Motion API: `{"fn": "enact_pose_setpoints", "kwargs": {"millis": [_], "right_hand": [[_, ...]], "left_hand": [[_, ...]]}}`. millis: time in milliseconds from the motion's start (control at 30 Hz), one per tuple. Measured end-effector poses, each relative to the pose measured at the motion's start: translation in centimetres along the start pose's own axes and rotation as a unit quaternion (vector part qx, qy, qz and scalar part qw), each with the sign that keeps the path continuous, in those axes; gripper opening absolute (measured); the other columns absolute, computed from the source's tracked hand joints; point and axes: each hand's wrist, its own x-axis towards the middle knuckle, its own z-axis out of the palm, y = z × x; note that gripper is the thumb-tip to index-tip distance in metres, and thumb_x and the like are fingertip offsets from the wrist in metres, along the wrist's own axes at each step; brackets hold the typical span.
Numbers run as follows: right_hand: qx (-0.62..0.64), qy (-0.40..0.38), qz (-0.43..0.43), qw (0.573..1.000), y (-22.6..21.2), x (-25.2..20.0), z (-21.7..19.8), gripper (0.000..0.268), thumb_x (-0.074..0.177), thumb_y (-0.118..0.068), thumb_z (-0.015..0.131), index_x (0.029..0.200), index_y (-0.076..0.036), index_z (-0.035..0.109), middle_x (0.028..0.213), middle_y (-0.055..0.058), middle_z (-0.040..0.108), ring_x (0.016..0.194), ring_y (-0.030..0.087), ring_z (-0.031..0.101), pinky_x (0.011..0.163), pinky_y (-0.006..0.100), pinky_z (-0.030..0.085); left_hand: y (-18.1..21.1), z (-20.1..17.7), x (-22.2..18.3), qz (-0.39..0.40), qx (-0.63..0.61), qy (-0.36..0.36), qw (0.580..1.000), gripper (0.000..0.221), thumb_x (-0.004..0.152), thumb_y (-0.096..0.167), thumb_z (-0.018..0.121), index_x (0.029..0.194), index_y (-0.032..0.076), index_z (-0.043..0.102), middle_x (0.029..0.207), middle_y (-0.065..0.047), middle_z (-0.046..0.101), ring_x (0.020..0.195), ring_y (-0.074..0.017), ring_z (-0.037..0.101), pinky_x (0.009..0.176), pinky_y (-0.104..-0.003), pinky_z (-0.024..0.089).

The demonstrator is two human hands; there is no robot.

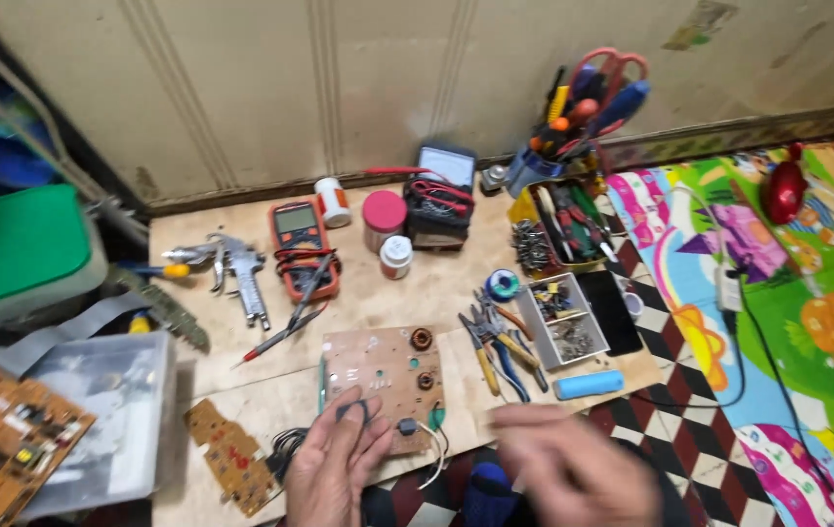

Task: The person is preparing and inspecting electronic circuit boards, using pliers to manipulate components on a workbench.

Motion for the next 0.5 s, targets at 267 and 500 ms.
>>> {"fn": "enact_pose_setpoints", "kwargs": {"millis": [267,500], "right_hand": [[-0.023,0.195,0.345,0.918,15.6,-1.2,-9.2,0.029,0.108,-0.002,0.063,0.137,0.001,0.07,0.115,0.014,0.077,0.092,0.025,0.074,0.084,0.038,0.062],[0.223,0.257,0.52,0.783,37.2,-5.7,-4.9,0.027,0.112,-0.014,0.067,0.106,0.012,0.062,0.09,0.028,0.072,0.066,0.039,0.073,0.055,0.044,0.061]], "left_hand": [[-1.2,-2.6,2.8,0.05,0.11,0.002,0.993,0.047,0.109,0.013,0.062,0.146,-0.015,0.066,0.122,-0.037,0.083,0.077,-0.0327,0.074,0.063,-0.039,0.062],[-2.9,-5.1,6.0,0.08,0.082,-0.09,0.989,0.06,0.113,0.027,0.053,0.156,-0.014,0.054,0.131,-0.041,0.078,0.08,-0.0327,0.079,0.069,-0.036,0.068]]}}
